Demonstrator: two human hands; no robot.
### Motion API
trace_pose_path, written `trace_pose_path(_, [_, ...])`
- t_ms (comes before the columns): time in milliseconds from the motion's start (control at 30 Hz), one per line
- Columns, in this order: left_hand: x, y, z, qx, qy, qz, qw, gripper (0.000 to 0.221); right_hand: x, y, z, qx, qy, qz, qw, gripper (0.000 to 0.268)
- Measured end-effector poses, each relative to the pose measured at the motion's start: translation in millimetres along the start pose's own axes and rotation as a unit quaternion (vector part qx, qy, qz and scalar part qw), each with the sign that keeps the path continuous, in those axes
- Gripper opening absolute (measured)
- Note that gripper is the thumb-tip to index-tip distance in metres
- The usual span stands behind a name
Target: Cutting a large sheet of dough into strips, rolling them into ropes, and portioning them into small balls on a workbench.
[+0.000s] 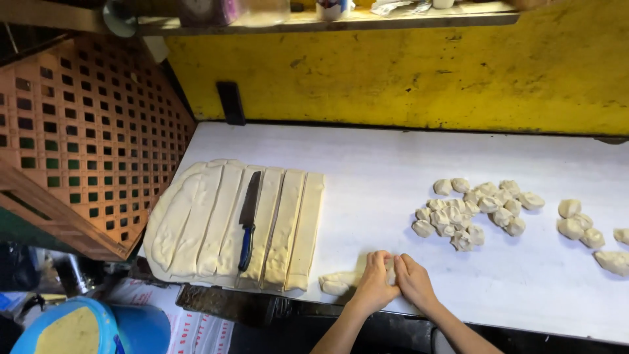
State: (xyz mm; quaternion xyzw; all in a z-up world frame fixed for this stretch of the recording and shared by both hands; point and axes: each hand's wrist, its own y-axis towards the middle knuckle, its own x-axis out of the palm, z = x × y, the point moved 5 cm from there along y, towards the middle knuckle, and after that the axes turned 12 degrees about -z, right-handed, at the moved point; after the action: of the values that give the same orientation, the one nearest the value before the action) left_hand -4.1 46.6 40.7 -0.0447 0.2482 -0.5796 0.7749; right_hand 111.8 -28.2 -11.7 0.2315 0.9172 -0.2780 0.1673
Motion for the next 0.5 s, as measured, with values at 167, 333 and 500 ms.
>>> trace_pose_path(167, [42,50,0,-0.037,0.184,0.023,0.982,0.029,-33,4,-9,-0.029,-0.079,-0.024,0.996,0.041])
trace_pose_path(333, [43,74,26,-0.123,0.31,-0.075,0.94,0.037,-63,3,37,-0.029,-0.085,-0.064,0.994,0.034])
trace_pose_path(500, [20,92,7,-0.197,0.271,-0.069,0.94,0.049,-67,-150,-69,0.009,0.018,-0.356,0.934,0.036])
